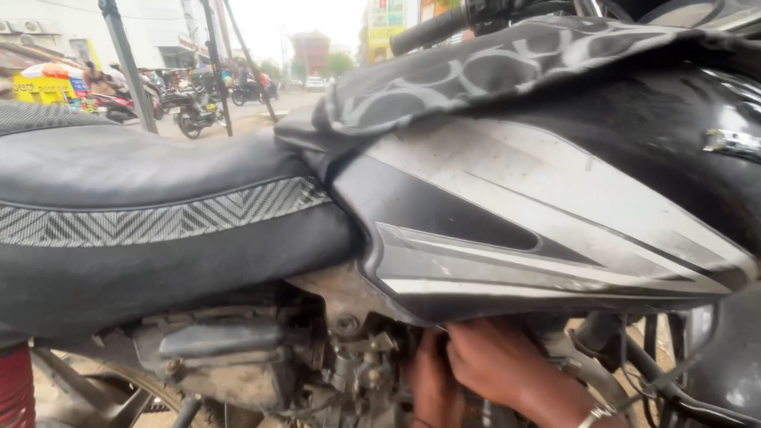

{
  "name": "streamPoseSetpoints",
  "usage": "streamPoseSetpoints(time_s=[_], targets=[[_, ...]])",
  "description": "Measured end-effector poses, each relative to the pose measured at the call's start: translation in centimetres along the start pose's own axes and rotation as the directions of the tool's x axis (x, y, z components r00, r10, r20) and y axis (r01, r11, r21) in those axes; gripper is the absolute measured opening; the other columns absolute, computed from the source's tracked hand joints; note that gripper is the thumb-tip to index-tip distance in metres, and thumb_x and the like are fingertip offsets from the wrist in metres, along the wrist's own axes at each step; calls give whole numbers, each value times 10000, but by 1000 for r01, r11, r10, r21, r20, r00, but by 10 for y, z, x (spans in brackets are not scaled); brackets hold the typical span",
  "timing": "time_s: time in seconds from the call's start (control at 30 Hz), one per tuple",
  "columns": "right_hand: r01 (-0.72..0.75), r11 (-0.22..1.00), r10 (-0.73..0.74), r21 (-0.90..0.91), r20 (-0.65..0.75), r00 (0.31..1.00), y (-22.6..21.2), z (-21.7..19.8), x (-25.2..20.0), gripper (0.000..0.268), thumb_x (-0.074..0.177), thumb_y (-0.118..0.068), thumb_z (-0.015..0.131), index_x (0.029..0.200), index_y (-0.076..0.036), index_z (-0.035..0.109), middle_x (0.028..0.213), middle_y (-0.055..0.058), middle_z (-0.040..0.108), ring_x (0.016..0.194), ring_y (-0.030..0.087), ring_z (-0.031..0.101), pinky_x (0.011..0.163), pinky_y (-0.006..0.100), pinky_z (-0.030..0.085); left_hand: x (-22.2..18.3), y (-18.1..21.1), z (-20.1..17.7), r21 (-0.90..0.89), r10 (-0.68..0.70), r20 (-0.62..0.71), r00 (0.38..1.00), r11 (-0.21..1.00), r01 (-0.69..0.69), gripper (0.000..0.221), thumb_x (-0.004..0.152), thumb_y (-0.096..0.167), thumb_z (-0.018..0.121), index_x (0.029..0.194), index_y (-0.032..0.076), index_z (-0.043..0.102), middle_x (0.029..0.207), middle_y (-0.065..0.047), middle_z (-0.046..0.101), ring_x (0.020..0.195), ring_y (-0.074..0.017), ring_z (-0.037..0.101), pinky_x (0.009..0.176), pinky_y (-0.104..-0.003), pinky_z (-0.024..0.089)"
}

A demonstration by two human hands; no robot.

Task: Loosen and adjust components near the motorcycle engine using a wrench and hands.

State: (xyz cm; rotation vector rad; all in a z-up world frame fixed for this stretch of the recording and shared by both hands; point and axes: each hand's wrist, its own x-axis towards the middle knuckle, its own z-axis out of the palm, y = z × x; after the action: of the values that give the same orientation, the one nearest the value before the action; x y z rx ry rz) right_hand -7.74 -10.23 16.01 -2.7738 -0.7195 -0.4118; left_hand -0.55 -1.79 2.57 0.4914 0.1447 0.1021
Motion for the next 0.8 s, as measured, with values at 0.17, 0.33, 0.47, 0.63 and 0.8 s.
streamPoseSetpoints(time_s=[0.17,0.33,0.47,0.63,0.8], targets=[[-75,997,74,28,20,997,-1,9,4,421,867,-209,578,1275,-107,602,1100,245,664,1005,468,635,910,570,505,-11,12,5,-124,-46,103,994,991,59,397,931,255,627,1226,1,705,1124,-104,738,1043,-228,679,891,-364,529],[-93,993,94,69,-11,996,-13,2,-2,409,873,-212,568,1260,-80,584,1014,226,699,935,434,689,894,543,539,-8,17,-2,-48,-121,223,967,990,135,462,956,273,602,1313,-16,641,1221,-105,715,1138,-218,655,983,-345,507],[-136,990,136,22,21,991,-13,1,1,373,884,-202,558,1229,-64,585,961,219,711,913,411,705,908,538,531,-30,29,18,11,-140,184,973,990,140,465,923,279,601,1318,37,645,1229,-93,734,1144,-224,672,982,-352,523],[-92,995,93,-28,77,993,-10,1,3,344,879,-185,576,1184,-25,586,1004,246,702,924,415,697,920,543,525,-6,9,-3,-42,72,148,986,997,-67,394,870,168,666,1241,35,665,1172,-77,721,1088,-223,668,943,-358,532],[8,993,-7,-116,7,1000,-12,2,-1,331,900,-190,564,1188,-35,610,857,236,714,775,420,705,803,544,556,4,5,-19,-13,-10,201,980,1000,13,366,892,199,639,1198,3,684,1121,-107,730,1043,-237,671,908,-369,528]])
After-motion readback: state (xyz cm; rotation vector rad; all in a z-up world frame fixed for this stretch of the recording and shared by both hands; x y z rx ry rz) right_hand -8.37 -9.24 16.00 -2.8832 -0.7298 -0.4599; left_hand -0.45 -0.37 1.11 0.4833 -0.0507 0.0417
